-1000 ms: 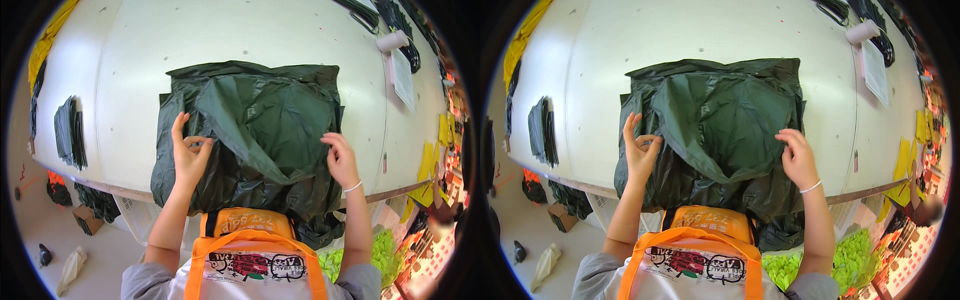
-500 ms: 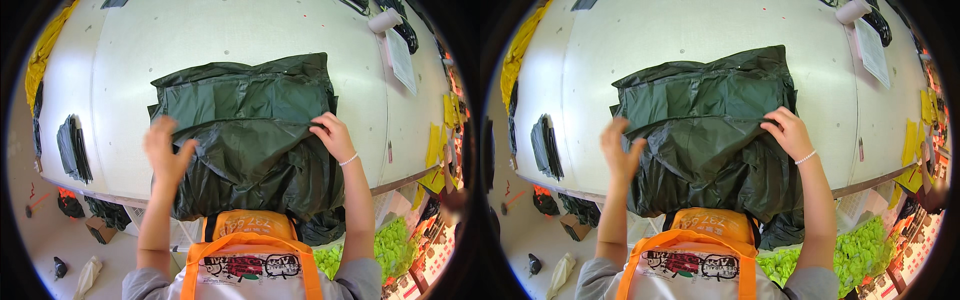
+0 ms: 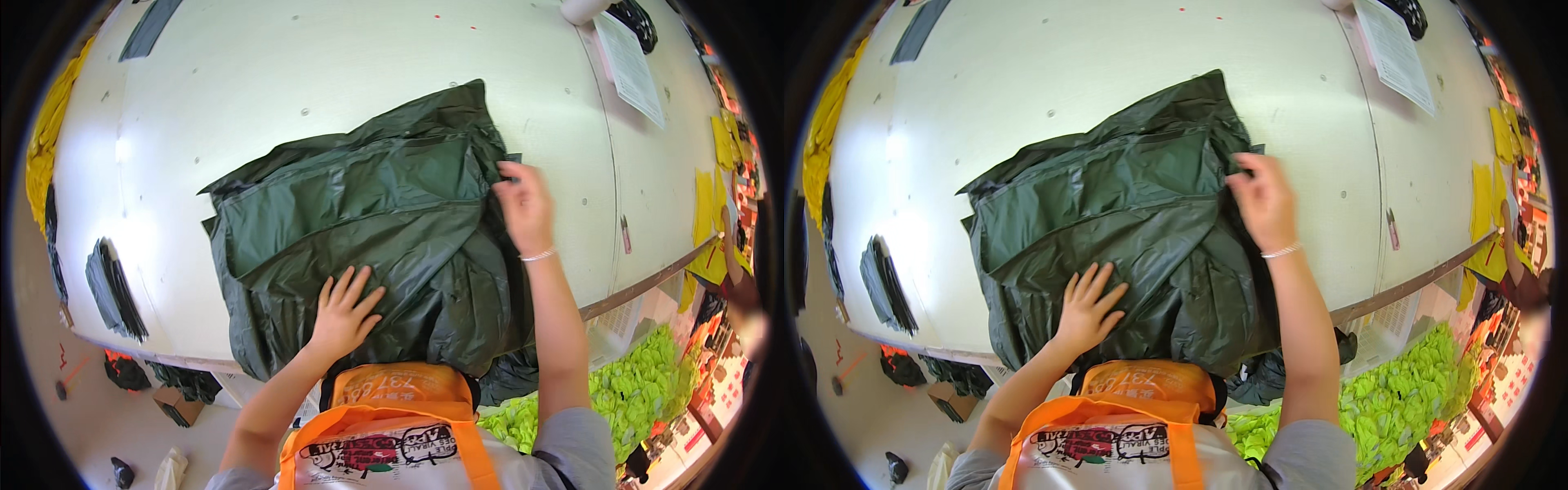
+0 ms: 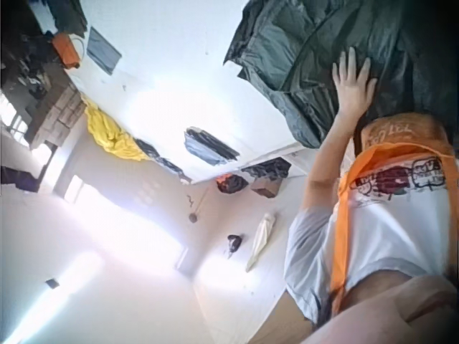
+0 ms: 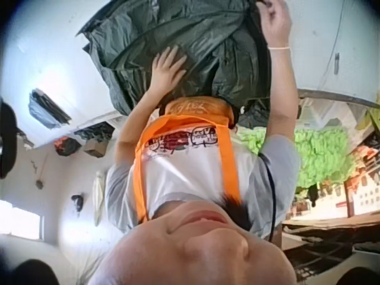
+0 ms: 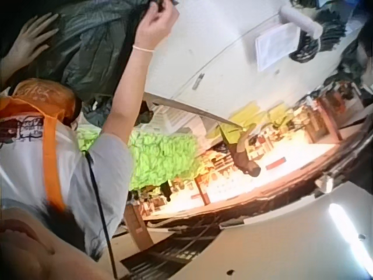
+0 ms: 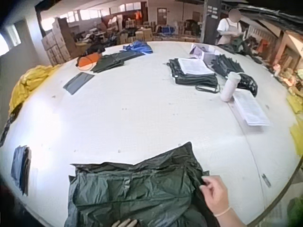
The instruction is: The person folds a dark green jacket on a white table, aligning edges and smoothing the fabric. They then unfold the jacket, spread it flat, and fasten several snap buttons along the front placket and collar area.
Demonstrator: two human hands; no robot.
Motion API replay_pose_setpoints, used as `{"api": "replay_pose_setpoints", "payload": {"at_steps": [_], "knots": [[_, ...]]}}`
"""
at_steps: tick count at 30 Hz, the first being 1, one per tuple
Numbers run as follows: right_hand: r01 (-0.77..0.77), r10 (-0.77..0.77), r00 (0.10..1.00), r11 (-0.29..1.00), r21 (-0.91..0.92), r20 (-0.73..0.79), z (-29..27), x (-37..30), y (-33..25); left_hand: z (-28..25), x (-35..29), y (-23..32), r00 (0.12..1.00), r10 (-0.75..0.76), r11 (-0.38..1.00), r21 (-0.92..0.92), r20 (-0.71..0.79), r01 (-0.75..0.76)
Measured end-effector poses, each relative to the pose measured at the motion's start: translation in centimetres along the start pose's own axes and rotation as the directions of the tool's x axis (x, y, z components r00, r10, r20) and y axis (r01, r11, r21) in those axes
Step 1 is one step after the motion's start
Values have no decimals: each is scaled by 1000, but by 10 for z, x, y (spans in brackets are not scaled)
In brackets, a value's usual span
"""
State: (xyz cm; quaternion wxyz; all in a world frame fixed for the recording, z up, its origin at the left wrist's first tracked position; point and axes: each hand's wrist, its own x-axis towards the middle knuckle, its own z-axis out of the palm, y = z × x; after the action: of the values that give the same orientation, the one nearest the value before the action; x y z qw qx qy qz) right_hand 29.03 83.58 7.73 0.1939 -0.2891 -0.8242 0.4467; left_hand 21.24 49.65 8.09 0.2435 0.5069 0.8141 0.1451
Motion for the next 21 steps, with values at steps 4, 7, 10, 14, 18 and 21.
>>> {"api": "replay_pose_setpoints", "payload": {"at_steps": [4, 7, 10, 14, 18, 21], "knots": [[-247, -174, 869, 660, -709, -464, -143, -20, 147, -39, 68, 5, 928, 50, 975, -183, -370, -125], [-546, -4, 814, 333, -769, -580, -226, -74, 246, -60, 158, 10, 830, 134, 961, -132, -541, -241], [-536, 247, 826, 620, -573, -506, -231, -79, 232, -70, 231, 16, 803, 172, 960, -84, -571, -266], [-379, 5, 908, 436, -816, -419, -228, -78, 237, -49, 279, 29, 900, 110, 993, 12, -421, -116], [-431, 230, 777, 873, -229, -585, -174, -34, 191, -20, 278, 60, 913, 114, 990, -34, -391, -138], [-378, 386, 856, 921, 94, -345, -107, 4, 93, 3, 273, 61, 893, 139, 986, -24, -427, -165]]}}
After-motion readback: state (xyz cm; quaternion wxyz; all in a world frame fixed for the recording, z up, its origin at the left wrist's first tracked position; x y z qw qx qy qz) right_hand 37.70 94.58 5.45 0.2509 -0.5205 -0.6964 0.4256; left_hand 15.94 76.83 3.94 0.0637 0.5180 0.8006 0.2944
